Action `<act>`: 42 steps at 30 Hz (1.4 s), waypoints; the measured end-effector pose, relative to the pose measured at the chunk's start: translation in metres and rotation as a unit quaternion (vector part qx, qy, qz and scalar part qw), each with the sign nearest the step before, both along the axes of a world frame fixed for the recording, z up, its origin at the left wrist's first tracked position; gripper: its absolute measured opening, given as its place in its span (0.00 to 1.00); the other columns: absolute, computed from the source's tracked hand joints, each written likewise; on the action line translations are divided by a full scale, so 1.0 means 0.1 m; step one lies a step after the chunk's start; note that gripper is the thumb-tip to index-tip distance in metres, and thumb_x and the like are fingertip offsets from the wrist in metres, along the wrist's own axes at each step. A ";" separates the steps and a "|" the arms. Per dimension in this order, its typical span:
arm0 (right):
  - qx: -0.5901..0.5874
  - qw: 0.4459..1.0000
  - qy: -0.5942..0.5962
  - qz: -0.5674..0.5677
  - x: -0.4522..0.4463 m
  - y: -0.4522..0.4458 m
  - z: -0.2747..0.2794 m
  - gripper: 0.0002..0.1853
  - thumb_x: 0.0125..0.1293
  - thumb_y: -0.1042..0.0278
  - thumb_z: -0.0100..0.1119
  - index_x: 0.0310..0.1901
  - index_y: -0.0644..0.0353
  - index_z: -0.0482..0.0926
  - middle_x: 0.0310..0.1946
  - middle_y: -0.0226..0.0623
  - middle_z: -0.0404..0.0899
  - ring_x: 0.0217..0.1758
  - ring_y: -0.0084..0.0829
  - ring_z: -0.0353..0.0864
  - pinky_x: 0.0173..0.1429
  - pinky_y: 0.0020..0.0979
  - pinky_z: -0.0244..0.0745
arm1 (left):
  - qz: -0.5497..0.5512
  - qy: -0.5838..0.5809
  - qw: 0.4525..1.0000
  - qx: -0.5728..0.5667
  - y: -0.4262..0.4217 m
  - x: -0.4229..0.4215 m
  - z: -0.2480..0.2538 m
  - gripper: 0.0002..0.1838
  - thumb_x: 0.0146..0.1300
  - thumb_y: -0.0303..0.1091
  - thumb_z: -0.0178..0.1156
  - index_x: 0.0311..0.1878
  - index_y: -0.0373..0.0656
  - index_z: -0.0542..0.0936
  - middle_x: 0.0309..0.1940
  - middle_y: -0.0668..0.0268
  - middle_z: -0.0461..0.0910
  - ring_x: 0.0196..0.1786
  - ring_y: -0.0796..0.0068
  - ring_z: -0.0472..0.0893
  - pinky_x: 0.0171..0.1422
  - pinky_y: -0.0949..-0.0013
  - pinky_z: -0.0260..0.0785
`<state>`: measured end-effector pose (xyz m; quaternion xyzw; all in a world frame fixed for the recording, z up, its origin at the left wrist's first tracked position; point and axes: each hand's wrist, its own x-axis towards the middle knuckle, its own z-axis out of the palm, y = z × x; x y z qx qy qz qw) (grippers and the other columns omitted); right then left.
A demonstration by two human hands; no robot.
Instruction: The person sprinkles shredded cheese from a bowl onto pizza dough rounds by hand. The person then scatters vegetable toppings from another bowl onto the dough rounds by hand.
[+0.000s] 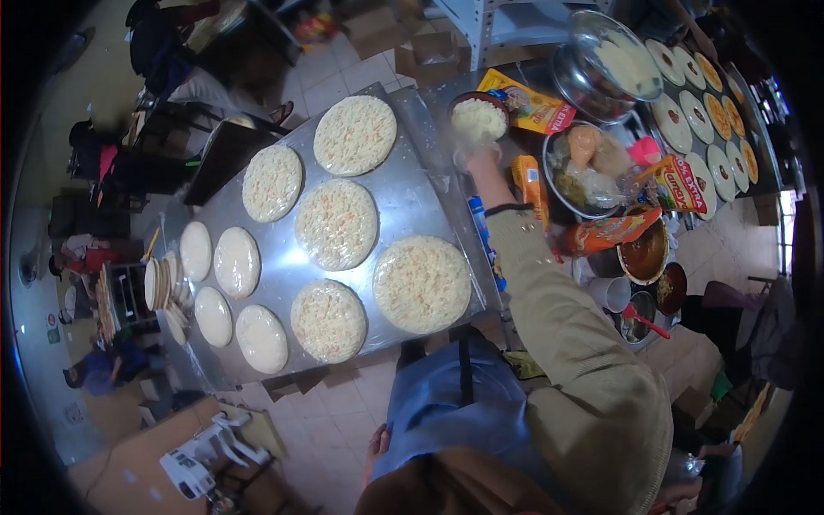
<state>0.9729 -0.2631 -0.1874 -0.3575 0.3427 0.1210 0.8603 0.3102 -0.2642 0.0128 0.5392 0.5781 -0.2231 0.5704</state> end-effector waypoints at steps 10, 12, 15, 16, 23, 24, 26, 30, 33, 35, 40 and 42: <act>0.148 0.942 -0.186 0.237 -1.32 -0.86 1.53 0.24 0.69 0.60 0.53 0.65 0.52 0.65 0.57 0.41 0.70 0.50 0.40 0.76 0.58 0.38 0.72 | -0.126 -0.071 0.986 0.083 0.30 -0.22 -0.46 0.30 0.72 0.50 0.45 0.69 0.39 0.62 0.62 0.45 0.69 0.65 0.52 0.70 0.66 0.60 0.64; 0.124 0.929 -0.209 0.280 -1.66 -1.05 1.75 0.22 0.70 0.58 0.53 0.62 0.57 0.69 0.53 0.40 0.75 0.51 0.36 0.77 0.57 0.34 0.73 | -0.180 -0.080 0.974 0.110 0.43 -0.21 -0.60 0.29 0.72 0.50 0.45 0.68 0.41 0.63 0.61 0.45 0.70 0.63 0.50 0.72 0.65 0.59 0.65; 0.069 0.933 -0.170 0.309 -2.27 -1.26 1.88 0.20 0.70 0.56 0.53 0.56 0.61 0.73 0.48 0.38 0.79 0.51 0.32 0.78 0.54 0.32 0.74 | -0.248 -0.113 0.949 0.156 0.62 -0.19 -0.75 0.27 0.72 0.50 0.45 0.66 0.42 0.66 0.57 0.45 0.74 0.60 0.48 0.74 0.63 0.58 0.67; 0.046 0.934 -0.164 0.313 -2.48 -1.31 1.84 0.20 0.70 0.54 0.52 0.55 0.61 0.74 0.48 0.38 0.79 0.50 0.32 0.79 0.53 0.31 0.74 | -0.267 -0.128 0.940 0.172 0.68 -0.15 -0.76 0.27 0.71 0.50 0.45 0.65 0.42 0.67 0.55 0.45 0.76 0.59 0.48 0.75 0.62 0.58 0.67; -0.078 0.914 -0.049 0.396 -3.79 -1.51 1.55 0.22 0.70 0.46 0.50 0.48 0.59 0.78 0.41 0.35 0.82 0.44 0.27 0.81 0.48 0.28 0.75 | -0.362 -0.119 0.907 0.182 1.07 -0.07 -0.61 0.21 0.70 0.45 0.49 0.57 0.42 0.74 0.41 0.51 0.82 0.43 0.50 0.82 0.50 0.55 0.73; -0.103 0.903 -0.055 0.414 -3.93 -1.50 1.56 0.23 0.70 0.45 0.49 0.48 0.58 0.78 0.41 0.34 0.82 0.43 0.24 0.81 0.47 0.27 0.74 | -0.371 -0.130 0.897 0.203 1.14 -0.13 -0.68 0.21 0.71 0.45 0.48 0.58 0.40 0.74 0.40 0.51 0.83 0.41 0.53 0.83 0.48 0.56 0.74; -0.121 0.900 -0.030 0.418 -4.14 -1.50 1.48 0.21 0.70 0.47 0.51 0.49 0.58 0.78 0.40 0.33 0.82 0.41 0.23 0.81 0.46 0.26 0.74 | -0.357 -0.150 0.898 0.210 1.23 -0.28 -0.74 0.21 0.71 0.45 0.48 0.59 0.40 0.73 0.42 0.52 0.83 0.42 0.56 0.84 0.49 0.57 0.74; -0.035 0.896 -0.118 0.426 -4.48 -1.45 0.92 0.17 0.69 0.55 0.55 0.51 0.58 0.77 0.38 0.34 0.81 0.41 0.25 0.80 0.44 0.24 0.76 | -0.327 -0.244 0.887 0.217 1.30 -0.53 -0.82 0.21 0.71 0.46 0.49 0.57 0.41 0.75 0.41 0.54 0.83 0.44 0.54 0.83 0.50 0.57 0.73; -0.152 0.880 -0.138 0.428 -4.73 -1.48 1.26 0.15 0.70 0.56 0.54 0.48 0.60 0.77 0.37 0.35 0.81 0.40 0.23 0.80 0.44 0.24 0.75 | -0.360 -0.259 0.883 0.152 1.36 -0.79 -0.94 0.20 0.71 0.46 0.49 0.55 0.40 0.76 0.39 0.55 0.83 0.42 0.53 0.83 0.48 0.56 0.74; -0.317 0.830 -0.167 0.427 -4.88 -1.38 2.13 0.16 0.70 0.56 0.54 0.40 0.62 0.80 0.31 0.35 0.82 0.35 0.28 0.81 0.38 0.32 0.76 | -0.381 -0.209 0.896 0.092 1.50 -1.05 -1.03 0.21 0.71 0.46 0.49 0.55 0.39 0.76 0.39 0.55 0.83 0.41 0.55 0.83 0.48 0.57 0.74; -0.449 0.787 -0.241 0.347 -5.15 -1.50 1.40 0.22 0.67 0.48 0.51 0.30 0.59 0.82 0.27 0.44 0.81 0.32 0.39 0.81 0.37 0.40 0.73 | -0.415 -0.071 0.907 0.021 1.90 -1.52 -1.16 0.21 0.72 0.46 0.48 0.55 0.38 0.75 0.40 0.56 0.83 0.41 0.58 0.83 0.47 0.59 0.74; -0.548 0.675 -0.143 0.473 -5.11 -1.62 1.64 0.18 0.69 0.52 0.52 0.39 0.59 0.81 0.32 0.37 0.82 0.27 0.31 0.80 0.36 0.34 0.75 | -0.415 -0.021 0.910 0.014 2.04 -1.63 -1.16 0.22 0.72 0.47 0.48 0.55 0.38 0.75 0.40 0.56 0.83 0.41 0.59 0.83 0.47 0.59 0.74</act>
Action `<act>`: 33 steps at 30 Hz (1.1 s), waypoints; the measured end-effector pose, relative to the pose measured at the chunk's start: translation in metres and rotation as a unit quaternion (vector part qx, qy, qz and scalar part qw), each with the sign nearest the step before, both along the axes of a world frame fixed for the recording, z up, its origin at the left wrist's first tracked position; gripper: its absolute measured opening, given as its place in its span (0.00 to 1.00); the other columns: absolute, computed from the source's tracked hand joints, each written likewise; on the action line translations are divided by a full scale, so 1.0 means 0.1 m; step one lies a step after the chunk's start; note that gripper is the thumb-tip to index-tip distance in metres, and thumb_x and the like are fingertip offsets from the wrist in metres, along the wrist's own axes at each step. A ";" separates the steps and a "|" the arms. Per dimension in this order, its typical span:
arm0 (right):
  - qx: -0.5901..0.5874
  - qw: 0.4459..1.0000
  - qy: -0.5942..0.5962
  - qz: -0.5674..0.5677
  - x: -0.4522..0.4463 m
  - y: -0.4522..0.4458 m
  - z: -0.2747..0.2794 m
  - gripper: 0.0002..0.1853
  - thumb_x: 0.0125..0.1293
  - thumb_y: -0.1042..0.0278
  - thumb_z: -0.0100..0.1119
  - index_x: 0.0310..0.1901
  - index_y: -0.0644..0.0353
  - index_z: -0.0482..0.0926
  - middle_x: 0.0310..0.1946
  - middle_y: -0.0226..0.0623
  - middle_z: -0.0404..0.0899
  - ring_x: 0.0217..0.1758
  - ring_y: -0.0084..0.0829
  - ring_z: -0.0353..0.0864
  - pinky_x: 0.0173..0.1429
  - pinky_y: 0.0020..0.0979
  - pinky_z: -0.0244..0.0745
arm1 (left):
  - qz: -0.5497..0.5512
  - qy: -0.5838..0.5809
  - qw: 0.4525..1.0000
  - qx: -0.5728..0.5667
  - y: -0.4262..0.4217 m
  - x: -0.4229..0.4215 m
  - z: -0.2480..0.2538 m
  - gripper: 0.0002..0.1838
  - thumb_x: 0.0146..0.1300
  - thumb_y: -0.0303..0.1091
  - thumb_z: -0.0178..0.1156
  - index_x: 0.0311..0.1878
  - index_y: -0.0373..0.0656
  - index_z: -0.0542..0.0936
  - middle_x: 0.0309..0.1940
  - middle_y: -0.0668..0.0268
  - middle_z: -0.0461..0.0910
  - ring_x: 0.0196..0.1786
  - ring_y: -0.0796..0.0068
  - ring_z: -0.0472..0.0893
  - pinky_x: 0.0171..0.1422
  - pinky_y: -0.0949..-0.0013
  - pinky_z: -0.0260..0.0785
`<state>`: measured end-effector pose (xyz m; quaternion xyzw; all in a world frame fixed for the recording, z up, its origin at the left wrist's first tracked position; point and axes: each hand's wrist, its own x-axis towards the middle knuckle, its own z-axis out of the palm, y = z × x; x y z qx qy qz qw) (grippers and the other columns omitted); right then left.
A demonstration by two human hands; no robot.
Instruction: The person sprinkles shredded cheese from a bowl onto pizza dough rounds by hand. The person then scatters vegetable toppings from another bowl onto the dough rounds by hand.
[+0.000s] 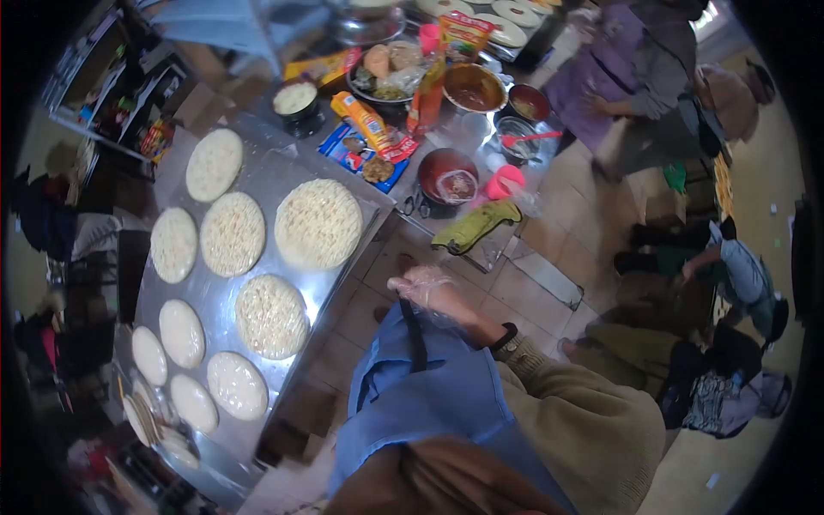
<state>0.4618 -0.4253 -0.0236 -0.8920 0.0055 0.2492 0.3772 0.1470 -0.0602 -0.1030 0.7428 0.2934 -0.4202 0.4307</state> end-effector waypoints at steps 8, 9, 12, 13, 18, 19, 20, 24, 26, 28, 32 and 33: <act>0.301 0.926 0.128 -0.188 0.05 -1.25 0.36 0.17 0.68 0.57 0.58 0.51 0.60 0.79 0.38 0.30 0.82 0.35 0.19 0.80 0.39 0.22 0.76 | -0.043 0.063 0.997 0.022 0.24 0.36 0.01 0.23 0.72 0.48 0.47 0.55 0.36 0.75 0.41 0.58 0.83 0.40 0.63 0.82 0.47 0.62 0.75; 0.279 0.936 0.004 -0.213 0.15 -1.54 0.38 0.17 0.68 0.57 0.58 0.52 0.60 0.79 0.39 0.31 0.82 0.38 0.20 0.80 0.42 0.24 0.77 | -0.048 0.057 0.997 0.021 0.22 0.47 -0.02 0.23 0.72 0.48 0.47 0.55 0.36 0.75 0.41 0.58 0.83 0.40 0.64 0.82 0.46 0.62 0.75; 0.108 0.930 -0.262 -0.234 0.58 -2.64 0.12 0.16 0.67 0.65 0.58 0.54 0.60 0.78 0.44 0.32 0.81 0.44 0.26 0.80 0.50 0.28 0.75 | -0.053 0.024 0.998 0.010 0.07 0.82 -0.08 0.23 0.73 0.48 0.47 0.55 0.35 0.75 0.41 0.58 0.83 0.40 0.66 0.82 0.46 0.63 0.75; 0.124 0.914 -0.257 -0.288 0.74 -3.02 0.00 0.15 0.66 0.70 0.57 0.54 0.60 0.78 0.44 0.34 0.81 0.44 0.26 0.80 0.50 0.27 0.75 | -0.049 0.005 0.999 0.004 -0.01 0.94 -0.07 0.24 0.73 0.48 0.46 0.55 0.35 0.75 0.41 0.59 0.83 0.39 0.66 0.82 0.46 0.64 0.75; -0.083 0.901 -0.321 -0.279 1.89 -4.57 -0.39 0.17 0.64 0.66 0.55 0.54 0.62 0.78 0.47 0.43 0.82 0.50 0.33 0.81 0.55 0.32 0.74 | 0.023 -0.095 0.995 -0.038 -0.81 1.76 0.44 0.24 0.74 0.47 0.46 0.53 0.32 0.74 0.38 0.59 0.81 0.36 0.72 0.80 0.43 0.67 0.75; -0.123 0.902 -0.322 -0.261 2.12 -4.80 -0.50 0.18 0.64 0.63 0.56 0.53 0.62 0.78 0.48 0.44 0.82 0.51 0.35 0.81 0.56 0.34 0.74 | 0.061 -0.086 0.993 -0.048 -0.99 1.87 0.53 0.24 0.74 0.47 0.46 0.53 0.31 0.74 0.38 0.59 0.81 0.37 0.73 0.80 0.44 0.68 0.75; -0.187 0.906 -0.289 -0.247 2.36 -4.93 -0.53 0.20 0.64 0.59 0.56 0.53 0.61 0.78 0.48 0.45 0.81 0.52 0.37 0.80 0.58 0.35 0.72 | 0.099 -0.076 0.991 -0.056 -1.12 1.92 0.58 0.24 0.74 0.46 0.46 0.53 0.30 0.74 0.38 0.58 0.81 0.37 0.73 0.80 0.45 0.68 0.75; -0.310 0.916 -0.158 -0.199 3.00 -5.17 -0.78 0.24 0.63 0.54 0.57 0.55 0.62 0.76 0.51 0.47 0.80 0.55 0.40 0.78 0.61 0.36 0.70 | 0.109 -0.082 0.990 -0.037 -1.46 2.01 0.58 0.25 0.74 0.46 0.45 0.56 0.29 0.72 0.43 0.56 0.80 0.44 0.71 0.79 0.52 0.67 0.73; -0.277 0.935 -0.085 -0.205 3.17 -5.22 -0.94 0.25 0.62 0.54 0.57 0.57 0.61 0.75 0.51 0.47 0.79 0.55 0.41 0.78 0.60 0.37 0.70 | 0.105 -0.073 0.991 -0.044 -1.64 2.07 0.66 0.26 0.74 0.46 0.45 0.57 0.29 0.71 0.45 0.54 0.80 0.47 0.69 0.79 0.55 0.66 0.71; -0.229 0.949 -0.022 -0.217 3.25 -5.25 -1.06 0.24 0.62 0.52 0.55 0.55 0.59 0.76 0.51 0.48 0.79 0.56 0.41 0.78 0.60 0.38 0.70 | 0.108 -0.065 0.991 -0.039 -1.86 2.13 0.79 0.26 0.74 0.46 0.44 0.57 0.29 0.71 0.45 0.53 0.79 0.48 0.67 0.79 0.56 0.64 0.71; -0.265 0.945 -0.018 -0.192 3.34 -5.50 -1.48 0.19 0.59 0.56 0.53 0.45 0.60 0.82 0.49 0.47 0.80 0.55 0.41 0.78 0.59 0.38 0.71 | 0.125 -0.042 0.990 -0.052 -2.23 2.28 0.96 0.26 0.75 0.46 0.43 0.57 0.28 0.71 0.47 0.52 0.79 0.50 0.64 0.78 0.58 0.62 0.71; -0.307 0.931 -0.027 -0.196 3.35 -5.54 -1.57 0.18 0.58 0.57 0.53 0.43 0.60 0.82 0.47 0.48 0.81 0.54 0.41 0.79 0.57 0.39 0.72 | 0.123 -0.054 0.989 -0.065 -2.27 2.30 0.94 0.25 0.75 0.45 0.43 0.57 0.29 0.71 0.47 0.52 0.78 0.51 0.64 0.78 0.59 0.62 0.70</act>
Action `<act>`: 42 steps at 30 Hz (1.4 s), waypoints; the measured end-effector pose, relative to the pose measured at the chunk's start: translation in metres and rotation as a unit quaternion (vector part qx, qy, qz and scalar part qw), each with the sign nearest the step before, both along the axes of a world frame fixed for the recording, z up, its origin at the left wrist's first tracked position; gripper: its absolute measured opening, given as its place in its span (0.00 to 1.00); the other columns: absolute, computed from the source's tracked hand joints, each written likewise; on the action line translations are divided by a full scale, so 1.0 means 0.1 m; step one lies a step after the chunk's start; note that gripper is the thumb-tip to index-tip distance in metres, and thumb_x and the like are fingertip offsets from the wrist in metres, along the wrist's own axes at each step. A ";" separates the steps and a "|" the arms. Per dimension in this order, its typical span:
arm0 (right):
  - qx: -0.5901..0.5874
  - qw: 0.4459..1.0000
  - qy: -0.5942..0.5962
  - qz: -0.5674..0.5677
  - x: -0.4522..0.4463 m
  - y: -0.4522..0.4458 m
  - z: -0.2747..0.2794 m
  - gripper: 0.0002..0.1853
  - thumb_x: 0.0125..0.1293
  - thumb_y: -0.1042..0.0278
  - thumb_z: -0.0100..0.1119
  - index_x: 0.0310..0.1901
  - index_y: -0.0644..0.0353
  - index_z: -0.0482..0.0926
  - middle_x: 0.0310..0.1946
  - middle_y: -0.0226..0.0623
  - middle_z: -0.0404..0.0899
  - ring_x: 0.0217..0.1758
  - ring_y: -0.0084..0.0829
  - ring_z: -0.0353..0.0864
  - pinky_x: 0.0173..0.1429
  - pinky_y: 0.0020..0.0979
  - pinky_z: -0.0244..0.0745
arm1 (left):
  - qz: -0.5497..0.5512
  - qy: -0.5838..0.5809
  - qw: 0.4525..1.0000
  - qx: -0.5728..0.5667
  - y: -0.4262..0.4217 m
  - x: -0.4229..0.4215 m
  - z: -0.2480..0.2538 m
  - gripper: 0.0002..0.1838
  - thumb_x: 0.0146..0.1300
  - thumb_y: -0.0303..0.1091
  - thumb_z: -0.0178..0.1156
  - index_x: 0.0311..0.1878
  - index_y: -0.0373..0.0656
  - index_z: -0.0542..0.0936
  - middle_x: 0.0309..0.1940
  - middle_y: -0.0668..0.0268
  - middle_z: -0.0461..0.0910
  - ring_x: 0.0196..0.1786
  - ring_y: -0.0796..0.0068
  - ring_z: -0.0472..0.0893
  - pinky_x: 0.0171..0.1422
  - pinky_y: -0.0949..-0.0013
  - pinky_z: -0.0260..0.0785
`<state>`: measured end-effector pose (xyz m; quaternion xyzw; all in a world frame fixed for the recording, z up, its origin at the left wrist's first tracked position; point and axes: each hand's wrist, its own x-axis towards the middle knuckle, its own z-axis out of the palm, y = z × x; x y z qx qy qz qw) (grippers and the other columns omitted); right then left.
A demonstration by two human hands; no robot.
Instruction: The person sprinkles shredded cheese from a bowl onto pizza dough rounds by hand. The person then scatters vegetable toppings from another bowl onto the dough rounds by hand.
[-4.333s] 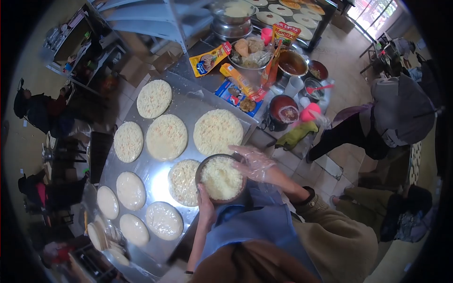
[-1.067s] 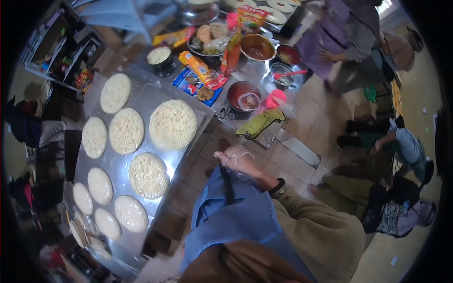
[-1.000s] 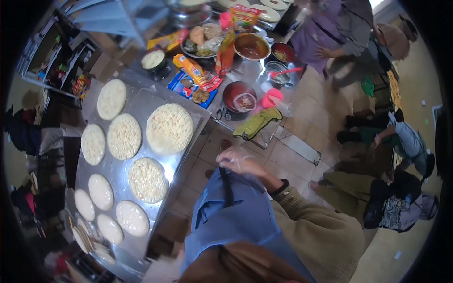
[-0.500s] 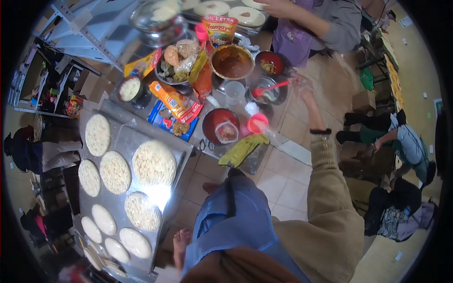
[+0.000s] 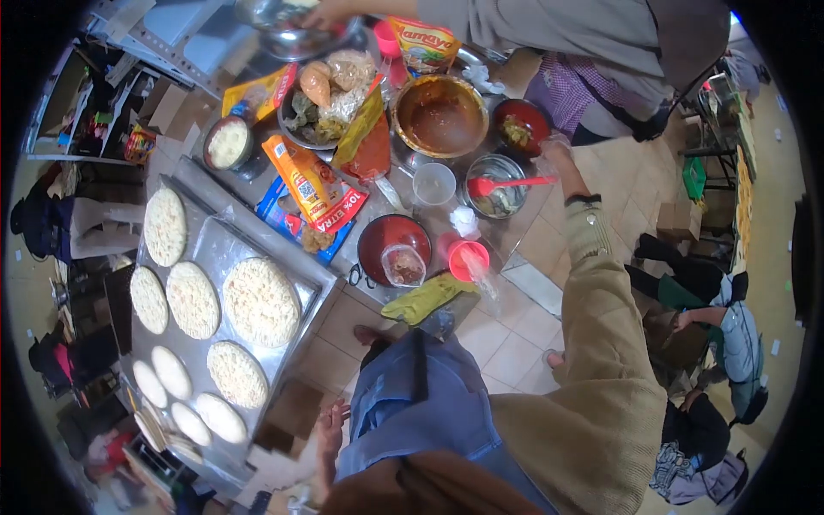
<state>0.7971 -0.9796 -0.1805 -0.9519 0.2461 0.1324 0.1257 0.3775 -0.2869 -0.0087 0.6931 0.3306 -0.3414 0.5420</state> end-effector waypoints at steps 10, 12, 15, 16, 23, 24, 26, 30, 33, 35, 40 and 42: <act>-0.169 0.944 -0.173 0.225 -1.07 -0.03 1.60 0.27 0.67 0.54 0.52 0.60 0.66 0.68 0.57 0.54 0.72 0.59 0.50 0.71 0.63 0.43 0.66 | -0.055 -0.188 0.977 -0.084 -0.36 0.64 0.24 0.21 0.75 0.41 0.45 0.60 0.35 0.72 0.51 0.57 0.79 0.55 0.71 0.76 0.63 0.70 0.65; -0.036 0.972 -0.165 0.165 -1.41 0.69 2.13 0.30 0.70 0.52 0.50 0.65 0.66 0.64 0.59 0.54 0.70 0.61 0.50 0.71 0.65 0.43 0.64 | -0.059 -0.188 0.972 -0.130 -0.44 0.74 0.46 0.22 0.76 0.40 0.42 0.61 0.33 0.70 0.52 0.56 0.78 0.57 0.69 0.76 0.64 0.68 0.65; 0.208 0.956 -0.155 0.141 -1.88 1.34 2.03 0.33 0.69 0.50 0.53 0.66 0.66 0.63 0.60 0.54 0.70 0.60 0.51 0.72 0.64 0.43 0.66 | -0.045 -0.250 0.943 -0.214 -0.37 0.66 0.59 0.25 0.75 0.42 0.43 0.69 0.39 0.60 0.58 0.56 0.73 0.63 0.69 0.72 0.68 0.67 0.61; 0.027 0.970 -0.134 0.201 -2.11 2.08 2.30 0.32 0.68 0.50 0.55 0.66 0.66 0.64 0.59 0.54 0.71 0.59 0.50 0.72 0.63 0.41 0.67 | -0.051 -0.269 0.931 -0.241 -0.29 0.59 0.64 0.29 0.75 0.45 0.43 0.73 0.42 0.55 0.62 0.55 0.70 0.65 0.67 0.69 0.69 0.66 0.59; 0.299 0.866 -0.109 0.385 -3.31 5.34 2.51 0.23 0.68 0.60 0.56 0.62 0.59 0.70 0.45 0.52 0.80 0.44 0.45 0.82 0.50 0.38 0.74 | 0.154 -0.383 0.884 -0.218 0.44 -0.46 0.64 0.40 0.71 0.53 0.49 0.74 0.39 0.44 0.70 0.52 0.55 0.72 0.60 0.57 0.75 0.62 0.48; 0.327 0.854 -0.080 0.397 -3.46 5.68 2.55 0.23 0.67 0.62 0.55 0.62 0.57 0.69 0.43 0.50 0.81 0.42 0.44 0.82 0.48 0.38 0.75 | 0.214 -0.380 0.880 -0.187 0.56 -0.64 0.58 0.40 0.71 0.53 0.48 0.74 0.39 0.45 0.70 0.52 0.55 0.72 0.60 0.57 0.75 0.63 0.48; 0.373 0.812 -0.073 0.443 -3.73 6.24 2.46 0.23 0.67 0.66 0.53 0.64 0.54 0.67 0.38 0.46 0.83 0.38 0.40 0.84 0.44 0.38 0.77 | 0.331 -0.361 0.862 -0.130 0.81 -0.99 0.41 0.38 0.71 0.52 0.47 0.73 0.39 0.48 0.69 0.53 0.56 0.72 0.61 0.57 0.75 0.65 0.47; 0.449 0.771 0.086 0.443 -4.17 7.06 2.68 0.24 0.67 0.68 0.53 0.65 0.54 0.66 0.36 0.41 0.83 0.23 0.24 0.80 0.29 0.30 0.77 | 0.478 -0.414 0.769 -0.090 1.25 -1.60 0.09 0.30 0.74 0.49 0.39 0.68 0.35 0.58 0.64 0.54 0.63 0.68 0.65 0.61 0.73 0.66 0.51; 0.431 0.761 0.196 0.442 -4.31 7.48 2.88 0.24 0.68 0.66 0.55 0.65 0.56 0.67 0.32 0.35 0.82 0.24 0.19 0.77 0.30 0.25 0.76 | 0.530 -0.434 0.728 -0.028 1.51 -1.92 0.09 0.27 0.76 0.47 0.35 0.65 0.33 0.63 0.60 0.54 0.67 0.65 0.65 0.65 0.70 0.66 0.53; 0.495 0.709 0.129 0.485 -4.26 7.60 2.76 0.22 0.68 0.67 0.56 0.63 0.57 0.69 0.32 0.34 0.82 0.27 0.17 0.77 0.33 0.22 0.74 | 0.553 -0.428 0.715 -0.006 1.57 -1.99 0.17 0.27 0.76 0.47 0.35 0.64 0.32 0.63 0.60 0.53 0.67 0.64 0.65 0.65 0.70 0.66 0.53; 0.500 0.705 0.110 0.490 -4.14 7.93 3.04 0.12 0.67 0.75 0.55 0.52 0.60 0.79 0.37 0.35 0.82 0.34 0.21 0.78 0.38 0.24 0.74 | 0.578 -0.419 0.700 0.034 1.83 -2.02 0.33 0.28 0.76 0.47 0.36 0.65 0.31 0.62 0.60 0.54 0.67 0.64 0.65 0.65 0.70 0.67 0.53; 0.462 0.642 0.060 0.609 -4.12 8.16 3.00 0.12 0.65 0.75 0.57 0.50 0.61 0.79 0.38 0.39 0.82 0.35 0.28 0.80 0.39 0.29 0.75 | 0.575 -0.412 0.705 0.057 1.94 -1.94 0.42 0.28 0.75 0.47 0.36 0.65 0.32 0.61 0.61 0.54 0.66 0.65 0.65 0.65 0.70 0.67 0.53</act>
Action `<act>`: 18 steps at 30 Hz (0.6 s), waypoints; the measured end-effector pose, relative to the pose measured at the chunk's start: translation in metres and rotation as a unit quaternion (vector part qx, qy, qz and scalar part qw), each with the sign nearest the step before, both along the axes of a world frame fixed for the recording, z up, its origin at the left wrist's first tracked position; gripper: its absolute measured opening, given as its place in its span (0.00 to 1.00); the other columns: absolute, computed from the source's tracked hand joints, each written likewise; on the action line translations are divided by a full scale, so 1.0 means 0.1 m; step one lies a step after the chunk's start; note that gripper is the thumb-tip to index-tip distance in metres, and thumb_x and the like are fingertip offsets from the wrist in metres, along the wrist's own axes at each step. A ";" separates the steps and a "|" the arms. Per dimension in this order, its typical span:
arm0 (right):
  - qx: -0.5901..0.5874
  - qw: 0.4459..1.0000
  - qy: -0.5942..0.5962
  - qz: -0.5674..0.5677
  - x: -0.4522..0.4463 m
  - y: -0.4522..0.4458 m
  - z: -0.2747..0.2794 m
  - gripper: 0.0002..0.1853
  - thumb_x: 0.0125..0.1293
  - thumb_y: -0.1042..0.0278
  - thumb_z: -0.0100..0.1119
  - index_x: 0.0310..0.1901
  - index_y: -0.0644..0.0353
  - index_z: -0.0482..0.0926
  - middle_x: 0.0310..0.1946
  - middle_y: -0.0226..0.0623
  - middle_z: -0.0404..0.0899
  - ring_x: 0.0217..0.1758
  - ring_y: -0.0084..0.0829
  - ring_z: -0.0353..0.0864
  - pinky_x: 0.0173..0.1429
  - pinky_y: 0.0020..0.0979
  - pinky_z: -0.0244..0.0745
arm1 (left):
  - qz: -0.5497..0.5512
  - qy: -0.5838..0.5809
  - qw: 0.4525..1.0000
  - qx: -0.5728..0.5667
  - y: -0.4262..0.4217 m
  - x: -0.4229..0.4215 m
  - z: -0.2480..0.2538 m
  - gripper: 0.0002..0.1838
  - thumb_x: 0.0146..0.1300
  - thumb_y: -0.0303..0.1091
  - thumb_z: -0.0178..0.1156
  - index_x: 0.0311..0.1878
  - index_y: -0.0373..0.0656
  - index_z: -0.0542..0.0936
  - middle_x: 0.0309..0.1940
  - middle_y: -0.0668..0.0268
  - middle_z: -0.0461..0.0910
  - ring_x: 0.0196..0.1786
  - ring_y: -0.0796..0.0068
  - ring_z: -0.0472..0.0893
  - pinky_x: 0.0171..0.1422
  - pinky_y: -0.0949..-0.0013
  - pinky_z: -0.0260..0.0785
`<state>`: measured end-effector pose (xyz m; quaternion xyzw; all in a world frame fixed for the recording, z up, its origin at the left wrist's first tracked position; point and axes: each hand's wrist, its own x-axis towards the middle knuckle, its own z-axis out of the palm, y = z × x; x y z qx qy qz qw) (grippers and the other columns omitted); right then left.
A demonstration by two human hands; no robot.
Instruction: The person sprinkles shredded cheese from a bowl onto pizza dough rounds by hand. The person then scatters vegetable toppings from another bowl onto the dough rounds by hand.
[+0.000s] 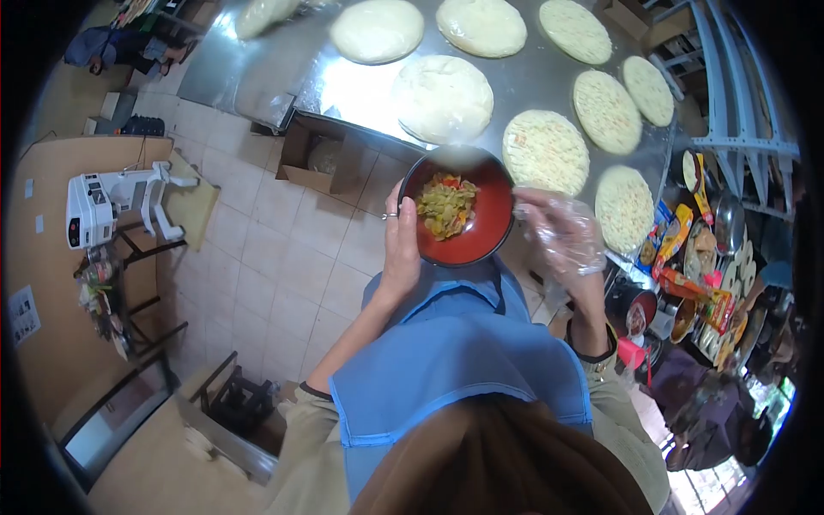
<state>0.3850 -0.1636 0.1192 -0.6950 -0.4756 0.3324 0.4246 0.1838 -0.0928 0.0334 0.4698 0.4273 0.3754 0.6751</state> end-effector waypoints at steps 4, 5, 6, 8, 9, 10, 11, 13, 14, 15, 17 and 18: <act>0.122 0.973 -0.161 0.108 -0.02 0.61 -0.34 0.11 0.62 0.75 0.59 0.46 0.61 0.78 0.38 0.45 0.80 0.38 0.44 0.81 0.40 0.38 0.76 | -0.008 0.044 0.998 0.043 0.26 0.20 0.22 0.28 0.75 0.46 0.39 0.67 0.32 0.59 0.63 0.53 0.63 0.66 0.65 0.63 0.71 0.67 0.52; 0.112 0.974 -0.165 0.111 -0.02 0.76 -0.38 0.10 0.62 0.75 0.59 0.45 0.61 0.77 0.37 0.46 0.79 0.38 0.46 0.80 0.40 0.39 0.76 | -0.008 0.047 0.998 0.052 0.32 0.25 0.22 0.29 0.75 0.46 0.40 0.68 0.32 0.58 0.63 0.53 0.62 0.67 0.65 0.62 0.71 0.67 0.52; 0.098 0.974 -0.169 0.115 -0.03 0.89 -0.42 0.09 0.62 0.75 0.59 0.44 0.61 0.77 0.36 0.46 0.78 0.38 0.47 0.79 0.40 0.40 0.76 | -0.010 0.057 0.997 0.052 0.39 0.29 0.20 0.29 0.74 0.46 0.40 0.68 0.32 0.58 0.64 0.52 0.62 0.67 0.65 0.62 0.72 0.66 0.51; 0.081 0.975 -0.170 0.121 0.01 1.03 -0.53 0.08 0.62 0.74 0.58 0.43 0.61 0.76 0.35 0.46 0.76 0.38 0.49 0.78 0.40 0.42 0.75 | -0.014 0.078 0.996 0.047 0.47 0.35 0.16 0.29 0.74 0.46 0.41 0.68 0.31 0.57 0.64 0.52 0.62 0.67 0.65 0.61 0.72 0.66 0.51; 0.080 0.975 -0.169 0.123 0.03 1.10 -0.59 0.08 0.63 0.74 0.58 0.43 0.61 0.76 0.34 0.46 0.75 0.37 0.49 0.78 0.39 0.42 0.75 | -0.007 0.060 0.998 0.032 0.53 0.38 0.13 0.29 0.74 0.46 0.41 0.68 0.31 0.57 0.64 0.52 0.62 0.67 0.65 0.61 0.72 0.66 0.51; 0.079 0.975 -0.169 0.124 0.06 1.18 -0.63 0.08 0.63 0.74 0.58 0.43 0.61 0.75 0.34 0.46 0.75 0.37 0.49 0.78 0.39 0.43 0.74 | 0.000 0.043 0.999 0.019 0.58 0.41 0.10 0.29 0.74 0.45 0.41 0.68 0.31 0.57 0.64 0.52 0.62 0.67 0.65 0.61 0.72 0.66 0.51; 0.070 0.974 -0.172 0.128 0.08 1.25 -0.65 0.07 0.63 0.74 0.58 0.43 0.62 0.76 0.34 0.47 0.75 0.37 0.50 0.78 0.39 0.43 0.74 | 0.005 0.026 1.000 0.004 0.62 0.43 0.08 0.30 0.74 0.45 0.41 0.68 0.31 0.57 0.64 0.52 0.61 0.67 0.65 0.61 0.72 0.66 0.51; 0.050 0.974 -0.180 0.131 0.12 1.34 -0.69 0.07 0.63 0.74 0.57 0.42 0.63 0.76 0.33 0.48 0.75 0.38 0.51 0.77 0.39 0.43 0.74 | 0.004 0.047 0.999 -0.001 0.72 0.46 0.08 0.29 0.74 0.45 0.42 0.68 0.31 0.57 0.64 0.51 0.62 0.67 0.65 0.61 0.72 0.66 0.51; 0.044 0.979 -0.159 0.123 0.13 1.37 -0.70 0.07 0.63 0.74 0.57 0.42 0.63 0.77 0.33 0.47 0.76 0.37 0.48 0.78 0.38 0.41 0.74 | 0.002 0.056 0.998 -0.003 0.77 0.47 0.07 0.29 0.74 0.45 0.42 0.68 0.30 0.57 0.64 0.51 0.62 0.67 0.65 0.61 0.72 0.66 0.51; 0.038 0.983 -0.140 0.114 0.15 1.40 -0.71 0.07 0.64 0.73 0.57 0.42 0.63 0.78 0.33 0.46 0.78 0.36 0.45 0.79 0.38 0.39 0.75 | -0.002 0.050 0.999 -0.005 0.82 0.48 0.03 0.29 0.74 0.45 0.42 0.68 0.30 0.57 0.64 0.51 0.62 0.67 0.65 0.61 0.72 0.66 0.51; -0.002 0.996 -0.026 0.087 0.17 1.46 -0.73 0.06 0.65 0.73 0.57 0.42 0.64 0.79 0.32 0.42 0.80 0.33 0.37 0.80 0.35 0.35 0.75 | -0.012 0.039 0.999 -0.008 0.94 0.47 -0.06 0.29 0.74 0.45 0.42 0.67 0.30 0.57 0.64 0.51 0.62 0.67 0.66 0.62 0.71 0.67 0.52; -0.037 0.995 0.069 0.066 0.19 1.49 -0.73 0.06 0.65 0.73 0.57 0.42 0.64 0.80 0.31 0.40 0.81 0.31 0.32 0.79 0.34 0.31 0.74 | -0.012 0.034 0.999 -0.022 1.00 0.47 -0.05 0.29 0.74 0.45 0.42 0.67 0.31 0.58 0.63 0.52 0.63 0.66 0.66 0.62 0.71 0.67 0.52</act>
